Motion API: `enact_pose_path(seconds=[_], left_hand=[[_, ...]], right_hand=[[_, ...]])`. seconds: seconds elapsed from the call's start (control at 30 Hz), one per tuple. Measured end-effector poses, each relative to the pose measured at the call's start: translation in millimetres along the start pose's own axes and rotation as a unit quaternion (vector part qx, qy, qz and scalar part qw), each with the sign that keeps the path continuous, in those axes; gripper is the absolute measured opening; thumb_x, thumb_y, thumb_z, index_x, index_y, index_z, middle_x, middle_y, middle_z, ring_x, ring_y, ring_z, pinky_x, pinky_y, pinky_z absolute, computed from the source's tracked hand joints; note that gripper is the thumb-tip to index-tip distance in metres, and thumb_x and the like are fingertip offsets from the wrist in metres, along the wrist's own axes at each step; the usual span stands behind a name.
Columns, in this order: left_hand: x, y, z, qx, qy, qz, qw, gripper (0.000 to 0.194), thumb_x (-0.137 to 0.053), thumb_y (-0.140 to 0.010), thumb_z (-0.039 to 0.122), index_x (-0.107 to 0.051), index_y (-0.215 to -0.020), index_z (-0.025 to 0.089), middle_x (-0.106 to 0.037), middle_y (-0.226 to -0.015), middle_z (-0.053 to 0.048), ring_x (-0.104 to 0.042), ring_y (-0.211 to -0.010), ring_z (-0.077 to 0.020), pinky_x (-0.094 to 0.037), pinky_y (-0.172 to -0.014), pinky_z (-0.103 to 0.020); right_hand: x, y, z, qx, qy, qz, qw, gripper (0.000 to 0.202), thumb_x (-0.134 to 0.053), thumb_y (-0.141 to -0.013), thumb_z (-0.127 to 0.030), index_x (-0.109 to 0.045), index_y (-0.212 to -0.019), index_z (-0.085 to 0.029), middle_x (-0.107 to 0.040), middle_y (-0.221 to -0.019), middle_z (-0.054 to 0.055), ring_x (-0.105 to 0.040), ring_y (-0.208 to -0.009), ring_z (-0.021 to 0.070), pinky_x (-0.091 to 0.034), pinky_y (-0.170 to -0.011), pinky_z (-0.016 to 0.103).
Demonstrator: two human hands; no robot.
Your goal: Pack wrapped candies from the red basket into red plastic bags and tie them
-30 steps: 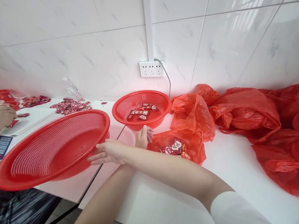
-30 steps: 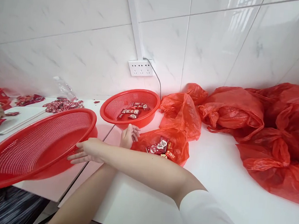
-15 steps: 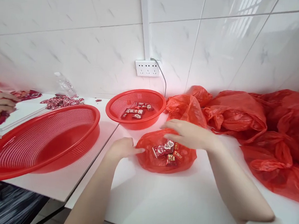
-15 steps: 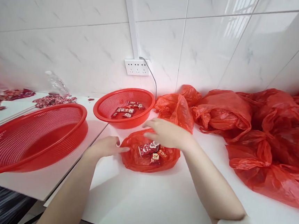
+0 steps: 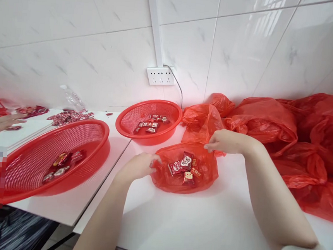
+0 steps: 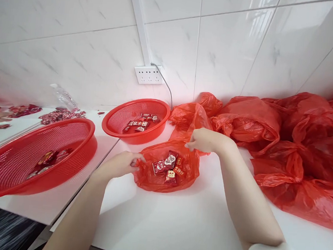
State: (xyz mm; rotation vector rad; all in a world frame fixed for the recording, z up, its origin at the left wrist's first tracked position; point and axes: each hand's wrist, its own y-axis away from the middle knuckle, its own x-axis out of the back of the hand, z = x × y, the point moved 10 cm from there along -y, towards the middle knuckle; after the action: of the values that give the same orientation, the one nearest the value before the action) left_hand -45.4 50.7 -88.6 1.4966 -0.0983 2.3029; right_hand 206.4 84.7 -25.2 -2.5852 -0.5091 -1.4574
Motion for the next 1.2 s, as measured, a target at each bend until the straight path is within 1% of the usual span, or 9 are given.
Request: enact_pose_path(seconds=[0.1, 0.23, 0.33, 0.43, 0.6, 0.8, 0.93, 1.07, 1.2], left_hand=[[-4.6, -3.4, -6.4, 0.020, 0.009, 0.002, 1.000, 0.024, -0.055, -0.060, 0.008, -0.069, -0.067, 0.026, -0.067, -0.069, -0.002, -0.058, -0.059, -0.0190, -0.038, -0.055, -0.027], [30.1, -0.4, 8.8, -0.036, 0.135, 0.102, 0.985, 0.012, -0.062, -0.064, 0.014, -0.069, -0.066, 0.024, -0.065, -0.072, -0.003, -0.056, -0.062, -0.0182, -0.041, -0.057, -0.027], [73.6, 10.2, 22.3, -0.085, 0.326, 0.189, 0.922, 0.011, -0.066, -0.063, 0.014, -0.067, -0.071, 0.022, -0.065, -0.087, -0.006, -0.058, -0.074, -0.0194, -0.047, -0.063, -0.028], [110.9, 17.0, 34.2, -0.108, 0.410, 0.238, 0.874, 0.005, -0.065, -0.065, 0.013, -0.064, -0.068, 0.017, -0.066, -0.091, -0.010, -0.061, -0.086, -0.0216, -0.050, -0.068, -0.029], [148.7, 12.7, 53.4, -0.122, 0.533, 0.260, 0.796, 0.013, -0.051, -0.074, 0.019, -0.057, -0.063, 0.016, -0.066, -0.068, -0.010, -0.062, -0.066, -0.0219, -0.050, -0.052, -0.031], [143.6, -7.8, 59.3, -0.088, 0.645, 0.267, 0.711, 0.022, -0.058, -0.077, 0.031, -0.055, -0.059, 0.018, -0.059, -0.055, -0.004, -0.062, -0.057, -0.0211, -0.055, -0.054, -0.038], [128.2, -24.0, 60.6, -0.072, 0.689, 0.189, 0.696, 0.027, -0.055, -0.084, 0.033, -0.053, -0.061, 0.019, -0.052, -0.050, 0.000, -0.059, -0.049, -0.0165, -0.055, -0.053, -0.034], [114.5, -31.7, 68.6, -0.071, 0.718, 0.074, 0.688, 0.044, -0.050, -0.090, 0.038, -0.039, -0.052, 0.020, -0.030, -0.039, 0.005, -0.051, -0.042, -0.0130, -0.051, -0.051, -0.027], [99.9, -39.7, 77.9, -0.070, 0.748, -0.009, 0.660, 0.042, -0.047, -0.089, 0.045, -0.041, -0.056, 0.020, -0.027, -0.044, 0.005, -0.040, -0.039, -0.0101, -0.043, -0.044, -0.024]], right_hand=[[2.2, 12.0, -6.6, 0.007, 0.029, -0.055, 0.998, 0.040, -0.059, -0.081, -0.037, -0.053, -0.046, -0.019, -0.045, -0.046, -0.002, -0.033, -0.040, 0.0088, -0.023, -0.042, 0.027], [52.5, 28.8, -27.2, 0.072, -0.073, 0.118, 0.988, 0.026, -0.061, -0.083, -0.041, -0.070, -0.069, -0.020, -0.061, -0.062, 0.000, -0.053, -0.055, 0.0130, -0.040, -0.052, 0.026], [83.6, 46.0, -31.6, 0.128, -0.202, 0.252, 0.938, 0.022, -0.064, -0.083, -0.039, -0.074, -0.094, -0.023, -0.071, -0.091, 0.003, -0.065, -0.084, 0.0185, -0.051, -0.076, 0.031], [93.6, 52.9, -30.9, 0.162, -0.285, 0.305, 0.894, 0.029, -0.066, -0.082, -0.037, -0.070, -0.107, -0.025, -0.070, -0.107, 0.005, -0.064, -0.102, 0.0209, -0.051, -0.090, 0.037], [106.8, 61.4, -33.2, 0.173, -0.225, 0.401, 0.871, 0.026, -0.063, -0.081, -0.025, -0.069, -0.105, -0.021, -0.070, -0.108, 0.005, -0.063, -0.105, 0.0213, -0.048, -0.096, 0.040], [114.9, 69.3, -16.0, 0.057, -0.140, 0.473, 0.868, 0.025, -0.057, -0.079, -0.020, -0.070, -0.100, -0.020, -0.069, -0.077, 0.003, -0.064, -0.071, 0.0164, -0.051, -0.075, 0.032], [102.8, 53.3, 0.1, 0.057, -0.347, 0.385, 0.853, 0.020, -0.056, -0.078, -0.022, -0.066, -0.096, -0.018, -0.060, -0.059, -0.001, -0.045, -0.044, 0.0083, -0.038, -0.044, 0.021], [87.1, 36.9, 4.4, 0.066, -0.564, 0.284, 0.773, 0.018, -0.060, -0.073, -0.019, -0.062, -0.091, -0.018, -0.037, -0.045, -0.008, -0.026, -0.037, 0.0054, -0.016, -0.033, 0.018], [82.5, 28.2, 11.1, 0.074, -0.671, 0.287, 0.679, 0.019, -0.060, -0.066, -0.015, -0.056, -0.084, -0.019, -0.025, -0.050, -0.010, -0.025, -0.040, 0.0054, -0.020, -0.034, 0.017]])
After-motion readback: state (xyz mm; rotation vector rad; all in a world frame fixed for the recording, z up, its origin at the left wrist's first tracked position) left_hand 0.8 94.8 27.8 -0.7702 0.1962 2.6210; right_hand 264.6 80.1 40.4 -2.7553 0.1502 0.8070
